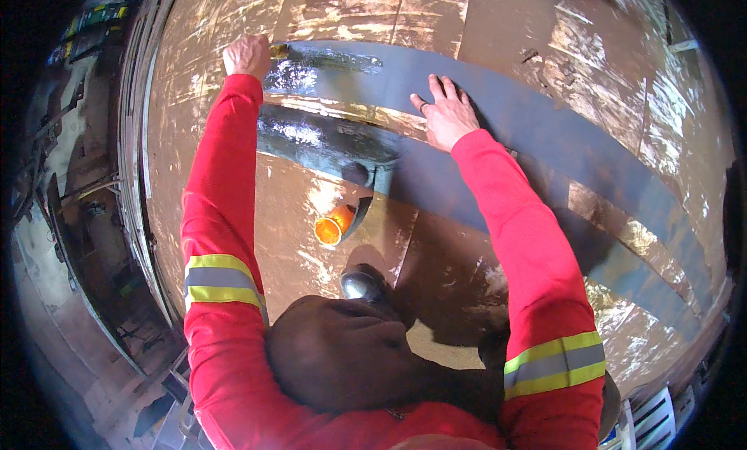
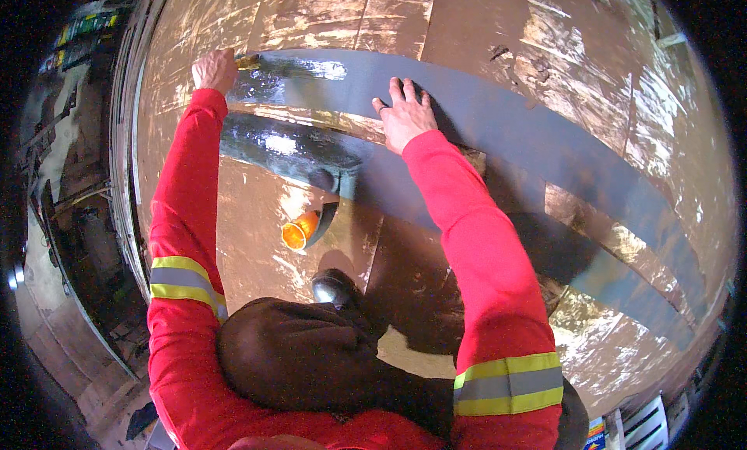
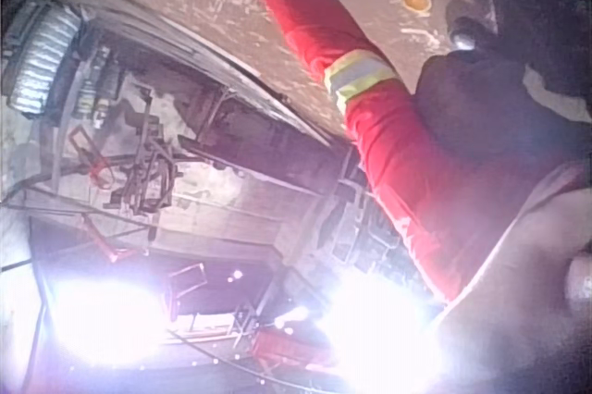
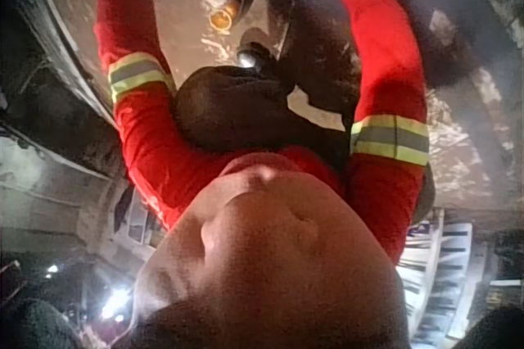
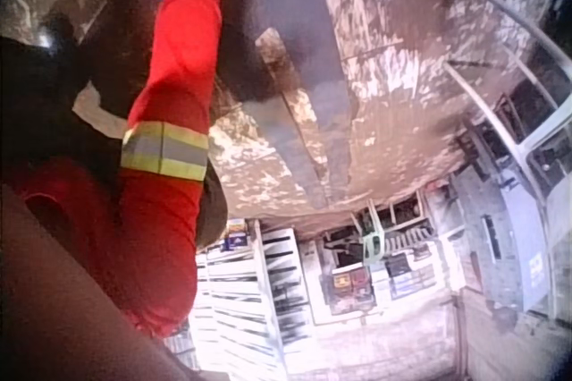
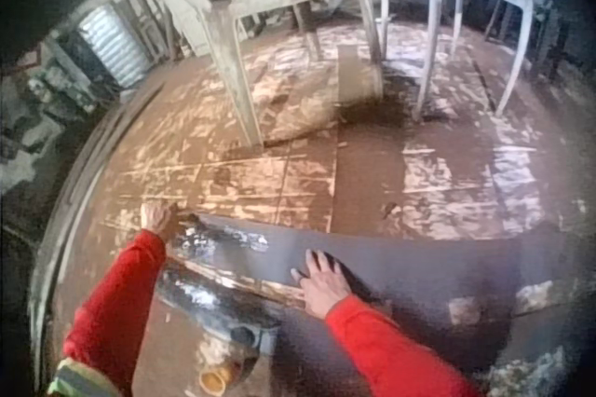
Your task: The person paints a long, curved wooden board with a yellow paintbrush, dipping it into a small container of dark liquid. The person works on the board while kneeling on a wooden floor in a workshop environment.
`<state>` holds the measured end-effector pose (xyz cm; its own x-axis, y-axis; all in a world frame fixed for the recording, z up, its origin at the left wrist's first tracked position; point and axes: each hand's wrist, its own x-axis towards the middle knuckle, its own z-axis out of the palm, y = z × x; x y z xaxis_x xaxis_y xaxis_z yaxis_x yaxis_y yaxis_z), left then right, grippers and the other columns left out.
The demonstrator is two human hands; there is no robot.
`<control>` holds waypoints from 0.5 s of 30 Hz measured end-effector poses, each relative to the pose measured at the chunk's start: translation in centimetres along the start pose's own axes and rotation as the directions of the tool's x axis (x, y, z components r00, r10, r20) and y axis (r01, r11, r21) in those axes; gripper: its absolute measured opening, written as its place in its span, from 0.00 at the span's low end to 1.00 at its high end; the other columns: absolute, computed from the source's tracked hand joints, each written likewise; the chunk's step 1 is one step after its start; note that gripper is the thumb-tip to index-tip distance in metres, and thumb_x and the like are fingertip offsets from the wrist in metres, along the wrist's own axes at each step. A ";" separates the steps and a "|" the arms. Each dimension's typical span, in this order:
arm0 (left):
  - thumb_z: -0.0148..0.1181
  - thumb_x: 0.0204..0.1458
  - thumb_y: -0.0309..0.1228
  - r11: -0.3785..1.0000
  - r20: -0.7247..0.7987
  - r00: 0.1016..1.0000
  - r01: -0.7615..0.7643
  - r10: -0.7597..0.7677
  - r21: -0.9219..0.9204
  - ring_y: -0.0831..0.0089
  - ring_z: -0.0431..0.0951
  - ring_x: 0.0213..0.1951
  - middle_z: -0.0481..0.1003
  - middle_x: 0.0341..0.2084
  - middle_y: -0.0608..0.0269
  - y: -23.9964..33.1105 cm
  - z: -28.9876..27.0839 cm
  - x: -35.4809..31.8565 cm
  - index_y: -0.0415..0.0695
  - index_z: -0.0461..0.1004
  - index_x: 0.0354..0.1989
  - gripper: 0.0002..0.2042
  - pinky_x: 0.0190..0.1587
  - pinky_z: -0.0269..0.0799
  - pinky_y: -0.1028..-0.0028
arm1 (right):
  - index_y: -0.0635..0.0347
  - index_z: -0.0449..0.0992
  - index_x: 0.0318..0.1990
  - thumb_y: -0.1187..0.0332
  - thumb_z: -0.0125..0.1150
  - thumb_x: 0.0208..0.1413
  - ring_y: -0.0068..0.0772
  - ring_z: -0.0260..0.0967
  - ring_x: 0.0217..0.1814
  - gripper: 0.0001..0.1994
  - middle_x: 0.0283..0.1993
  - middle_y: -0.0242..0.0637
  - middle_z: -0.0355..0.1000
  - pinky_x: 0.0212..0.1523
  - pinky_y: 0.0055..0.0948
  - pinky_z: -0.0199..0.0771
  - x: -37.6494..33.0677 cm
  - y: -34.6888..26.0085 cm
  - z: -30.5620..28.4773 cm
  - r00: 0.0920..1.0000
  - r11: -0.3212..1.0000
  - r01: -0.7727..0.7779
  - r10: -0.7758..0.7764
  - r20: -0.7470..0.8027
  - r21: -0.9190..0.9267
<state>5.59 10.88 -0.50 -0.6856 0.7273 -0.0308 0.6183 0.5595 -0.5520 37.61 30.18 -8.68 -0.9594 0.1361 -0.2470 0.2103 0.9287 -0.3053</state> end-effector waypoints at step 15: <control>0.61 0.45 0.44 0.968 0.160 0.983 -0.053 0.095 -0.247 0.58 0.79 0.34 0.78 0.29 0.55 3.1 -2.8 3.4 0.50 0.78 0.34 0.13 0.37 0.73 0.61 | 0.44 0.66 0.60 0.68 0.60 0.44 0.53 0.40 0.72 0.30 0.69 0.49 0.45 0.64 0.54 0.51 0.0 0.3 -0.3 1.000 0.998 0.002 -0.003 0.014 0.060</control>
<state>6.22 16.20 0.04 -0.6766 0.7040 -0.2159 0.7294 0.6008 -0.3271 37.64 30.51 -8.53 -0.9572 0.1286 -0.2594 0.2194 0.9067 -0.3602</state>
